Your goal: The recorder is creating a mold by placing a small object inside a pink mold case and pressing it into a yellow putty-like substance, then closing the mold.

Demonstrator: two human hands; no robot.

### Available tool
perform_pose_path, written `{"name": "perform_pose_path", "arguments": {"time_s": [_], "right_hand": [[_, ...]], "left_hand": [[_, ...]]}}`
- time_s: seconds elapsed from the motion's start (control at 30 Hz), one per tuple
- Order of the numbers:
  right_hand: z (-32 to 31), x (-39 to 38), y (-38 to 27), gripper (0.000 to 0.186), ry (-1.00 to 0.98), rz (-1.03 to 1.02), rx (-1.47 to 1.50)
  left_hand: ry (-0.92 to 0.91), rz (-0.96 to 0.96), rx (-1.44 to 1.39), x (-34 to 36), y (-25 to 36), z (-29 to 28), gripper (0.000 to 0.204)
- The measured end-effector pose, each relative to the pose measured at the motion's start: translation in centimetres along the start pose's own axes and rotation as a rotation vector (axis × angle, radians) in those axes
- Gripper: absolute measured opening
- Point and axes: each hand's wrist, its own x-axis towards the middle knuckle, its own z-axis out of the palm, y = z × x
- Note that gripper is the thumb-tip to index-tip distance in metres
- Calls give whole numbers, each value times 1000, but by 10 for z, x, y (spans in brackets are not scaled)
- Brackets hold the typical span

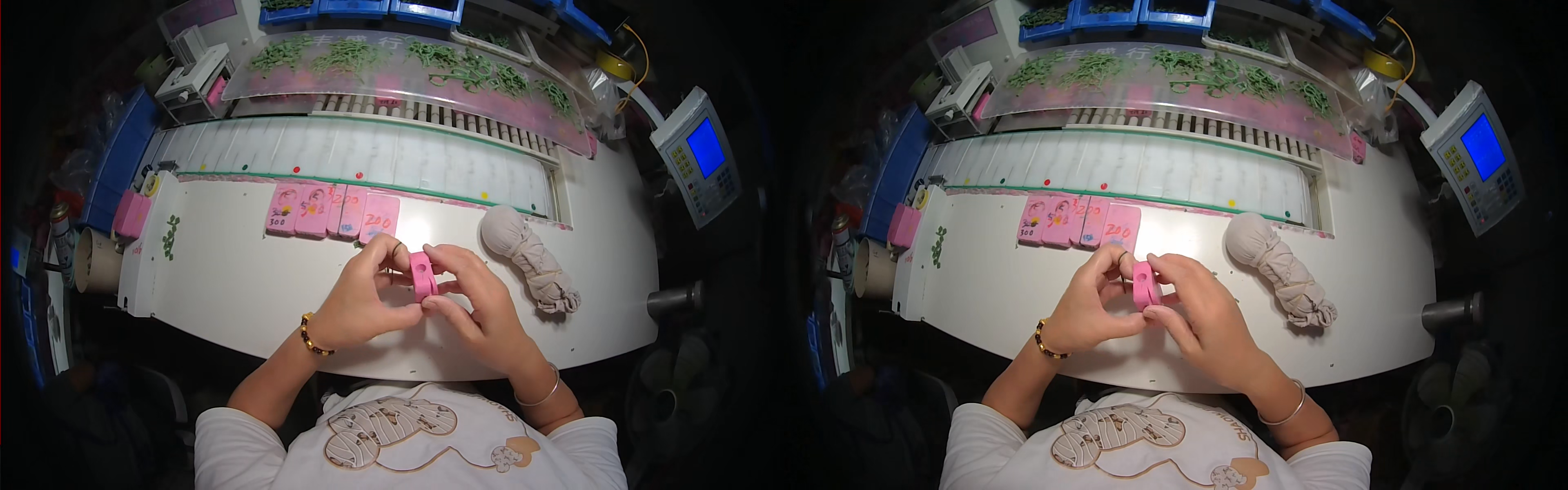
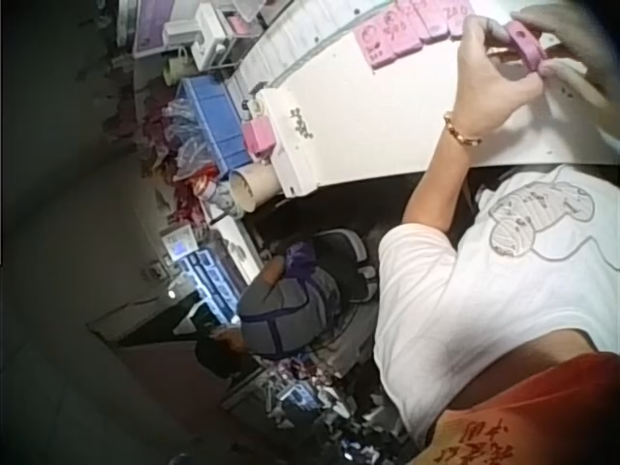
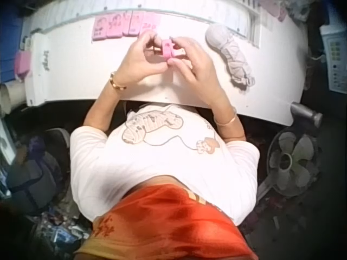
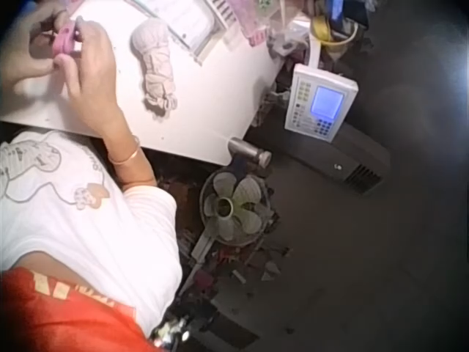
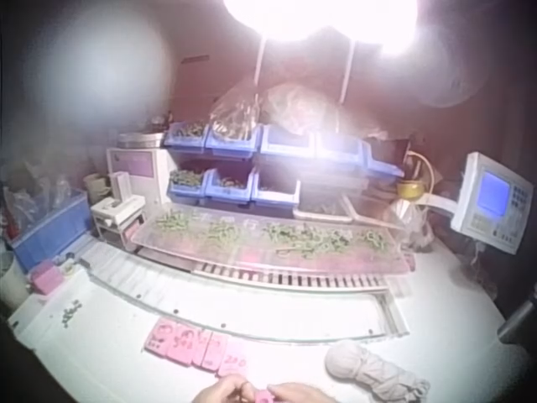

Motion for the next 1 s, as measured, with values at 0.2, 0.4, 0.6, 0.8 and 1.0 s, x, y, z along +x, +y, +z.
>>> {"name": "perform_pose_path", "arguments": {"time_s": [0.2,0.4,0.6,0.8,1.0], "right_hand": [[3,1,-9,40,6,45,-434],[5,14,11,39,324,263,552],[3,15,13,38,263,162,444],[-21,13,13,35,67,86,360],[-26,17,14,41,-124,-85,109]], "left_hand": [[117,-12,-197,-1,-9,4,43],[369,231,-107,10,-7,21,45],[476,481,230,7,-10,30,60],[130,-10,-546,6,-9,11,53],[-49,-180,-768,6,-3,22,48]]}}
